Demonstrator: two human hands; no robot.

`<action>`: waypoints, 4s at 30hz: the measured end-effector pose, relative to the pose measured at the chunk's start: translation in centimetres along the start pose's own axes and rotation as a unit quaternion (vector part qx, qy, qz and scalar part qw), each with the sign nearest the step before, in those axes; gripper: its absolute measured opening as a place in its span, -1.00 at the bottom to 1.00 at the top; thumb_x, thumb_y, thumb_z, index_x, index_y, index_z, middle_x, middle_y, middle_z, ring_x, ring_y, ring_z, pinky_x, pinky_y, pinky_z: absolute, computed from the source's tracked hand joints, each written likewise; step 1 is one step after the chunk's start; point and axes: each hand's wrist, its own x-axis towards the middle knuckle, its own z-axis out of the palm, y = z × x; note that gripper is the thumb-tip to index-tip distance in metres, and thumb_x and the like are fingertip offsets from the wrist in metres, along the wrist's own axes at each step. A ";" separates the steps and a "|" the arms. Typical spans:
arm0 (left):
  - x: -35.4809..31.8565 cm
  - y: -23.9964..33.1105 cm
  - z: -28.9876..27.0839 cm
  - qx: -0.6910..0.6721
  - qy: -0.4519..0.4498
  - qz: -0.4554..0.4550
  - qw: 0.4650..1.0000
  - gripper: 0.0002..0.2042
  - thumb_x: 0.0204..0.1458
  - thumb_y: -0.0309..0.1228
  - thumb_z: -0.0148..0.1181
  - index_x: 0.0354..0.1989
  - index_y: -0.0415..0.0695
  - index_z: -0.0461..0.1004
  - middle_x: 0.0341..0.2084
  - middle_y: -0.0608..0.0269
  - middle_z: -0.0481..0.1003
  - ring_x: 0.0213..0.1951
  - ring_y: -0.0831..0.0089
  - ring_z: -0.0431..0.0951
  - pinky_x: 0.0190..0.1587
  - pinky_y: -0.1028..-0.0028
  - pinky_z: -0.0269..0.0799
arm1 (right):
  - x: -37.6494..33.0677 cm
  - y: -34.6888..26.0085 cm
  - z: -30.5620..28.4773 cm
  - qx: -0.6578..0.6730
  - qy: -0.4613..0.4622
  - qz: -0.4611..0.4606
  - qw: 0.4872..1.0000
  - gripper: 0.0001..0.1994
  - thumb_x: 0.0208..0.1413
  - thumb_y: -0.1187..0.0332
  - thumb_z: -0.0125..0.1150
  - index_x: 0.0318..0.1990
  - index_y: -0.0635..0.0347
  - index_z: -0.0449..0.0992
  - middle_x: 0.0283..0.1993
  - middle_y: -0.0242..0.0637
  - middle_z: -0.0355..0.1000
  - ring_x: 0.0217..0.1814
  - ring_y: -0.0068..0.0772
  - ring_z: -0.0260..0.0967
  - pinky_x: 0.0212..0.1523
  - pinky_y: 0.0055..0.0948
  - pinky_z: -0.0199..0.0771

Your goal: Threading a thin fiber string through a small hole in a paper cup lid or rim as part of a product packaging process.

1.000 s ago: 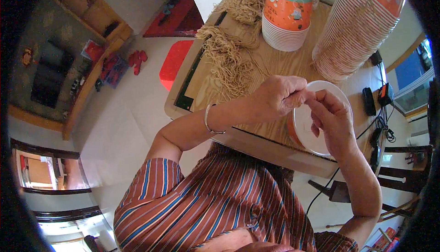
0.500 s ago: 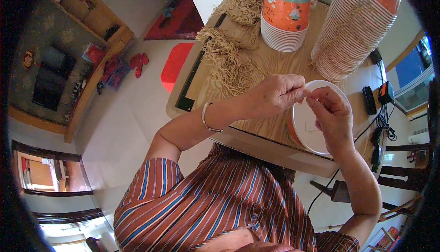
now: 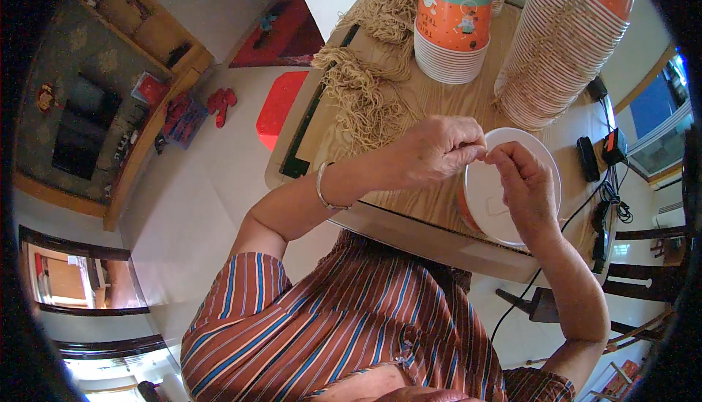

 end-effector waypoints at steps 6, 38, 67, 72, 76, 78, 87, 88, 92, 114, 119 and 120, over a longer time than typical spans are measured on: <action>-0.2 0.1 -0.5 -0.015 0.016 -0.017 1.000 -0.84 0.05 -0.44 0.16 -0.35 -0.32 0.49 -0.47 0.04 0.48 -0.42 0.27 0.51 -0.33 0.37 0.40 | 0.0 -0.9 0.1 -0.044 0.009 0.000 0.999 -0.92 0.15 0.45 0.16 -0.22 0.17 0.42 -0.64 -0.45 0.26 -0.59 -0.74 0.14 -0.59 -0.58 0.17; -0.9 -4.2 3.2 -0.202 0.005 -0.131 0.971 -0.75 0.15 -0.52 0.00 0.00 -0.25 0.33 -0.27 0.25 0.44 -0.22 0.53 0.42 -0.12 0.48 0.41 | 0.6 1.9 -1.1 0.304 -0.025 0.293 0.906 -0.87 0.13 0.34 0.20 -0.27 0.17 0.44 -0.66 -0.58 0.13 -0.73 -0.73 0.00 -0.76 -0.62 0.01; -1.4 -5.6 3.9 -0.333 -0.039 -0.150 0.930 -0.65 0.17 -0.54 -0.08 0.15 -0.22 0.23 -0.08 0.24 0.41 0.02 0.47 0.39 0.18 0.45 0.24 | 0.9 1.5 -0.4 0.331 -0.021 0.305 0.893 -0.87 0.14 0.32 0.21 -0.29 0.11 0.40 -0.65 -0.60 0.10 -0.70 -0.75 -0.02 -0.73 -0.64 0.01; -1.4 -5.5 3.9 -0.327 -0.034 -0.150 0.932 -0.65 0.16 -0.54 -0.08 0.14 -0.22 0.24 -0.08 0.25 0.41 0.01 0.49 0.39 0.18 0.46 0.25 | 1.0 1.7 -0.4 0.346 -0.015 0.303 0.888 -0.87 0.14 0.33 0.20 -0.27 0.13 0.41 -0.63 -0.58 0.13 -0.70 -0.75 -0.01 -0.75 -0.64 0.02; -1.5 -5.7 4.0 -0.329 -0.033 -0.149 0.932 -0.65 0.16 -0.54 -0.07 0.14 -0.22 0.24 -0.09 0.25 0.41 0.01 0.49 0.39 0.17 0.46 0.25 | 1.0 2.2 -0.4 0.351 -0.024 0.295 0.889 -0.87 0.14 0.34 0.21 -0.26 0.13 0.41 -0.62 -0.58 0.14 -0.70 -0.75 0.00 -0.75 -0.65 0.04; -1.4 -5.5 4.0 -0.337 -0.032 -0.157 0.928 -0.66 0.17 -0.55 -0.08 0.14 -0.22 0.24 -0.09 0.25 0.41 0.01 0.50 0.39 0.17 0.46 0.25 | 1.0 2.0 -0.3 0.342 -0.021 0.296 0.891 -0.88 0.14 0.34 0.21 -0.26 0.13 0.41 -0.62 -0.58 0.14 -0.71 -0.75 0.00 -0.75 -0.64 0.04; -1.3 -5.5 4.0 -0.315 -0.025 -0.148 0.937 -0.67 0.19 -0.58 -0.07 0.14 -0.19 0.25 -0.08 0.24 0.44 0.02 0.51 0.40 0.14 0.49 0.28 | 1.3 1.7 -0.2 0.313 -0.021 0.316 0.895 -0.88 0.14 0.33 0.20 -0.24 0.12 0.43 -0.65 -0.60 0.11 -0.71 -0.73 0.00 -0.74 -0.63 0.00; -1.2 -5.3 3.9 -0.316 -0.025 -0.148 0.937 -0.67 0.19 -0.58 -0.07 0.14 -0.19 0.25 -0.08 0.24 0.44 0.02 0.51 0.40 0.14 0.49 0.28 | 1.3 1.8 -0.2 0.313 -0.021 0.316 0.895 -0.88 0.14 0.33 0.20 -0.24 0.12 0.43 -0.65 -0.60 0.11 -0.71 -0.73 0.00 -0.74 -0.63 0.00; -1.0 -4.9 3.9 -0.272 -0.015 -0.128 0.954 -0.70 0.19 -0.53 -0.01 0.11 -0.19 0.31 -0.08 0.25 0.46 0.00 0.51 0.43 0.11 0.50 0.31 | 1.5 2.1 -0.2 0.319 -0.030 0.299 0.899 -0.89 0.15 0.33 0.18 -0.25 0.12 0.44 -0.67 -0.60 0.09 -0.72 -0.72 -0.02 -0.74 -0.63 -0.02; -0.4 -3.4 3.6 -0.046 0.062 -0.114 0.990 -0.90 0.11 -0.53 0.08 -0.23 -0.17 0.48 -0.44 0.27 0.52 -0.35 0.58 0.50 -0.26 0.52 0.44 | 1.6 1.8 0.0 0.320 -0.034 0.293 0.900 -0.89 0.16 0.32 0.17 -0.26 0.14 0.44 -0.66 -0.58 0.11 -0.72 -0.72 -0.02 -0.74 -0.63 -0.01; -0.5 -4.0 3.9 -0.045 0.071 -0.101 0.991 -0.91 0.12 -0.52 0.06 -0.22 -0.18 0.45 -0.44 0.27 0.51 -0.35 0.59 0.50 -0.25 0.52 0.44 | 1.8 2.0 0.0 0.312 -0.040 0.300 0.900 -0.89 0.16 0.33 0.17 -0.25 0.13 0.44 -0.66 -0.57 0.11 -0.72 -0.72 -0.02 -0.74 -0.62 0.00; -0.4 -4.1 4.0 -0.049 0.074 -0.109 0.990 -0.91 0.13 -0.52 0.04 -0.22 -0.19 0.45 -0.44 0.28 0.51 -0.34 0.59 0.50 -0.23 0.52 0.44 | 1.9 2.0 -0.1 0.313 -0.045 0.303 0.899 -0.89 0.15 0.33 0.17 -0.25 0.13 0.43 -0.66 -0.57 0.12 -0.71 -0.71 0.00 -0.74 -0.62 0.02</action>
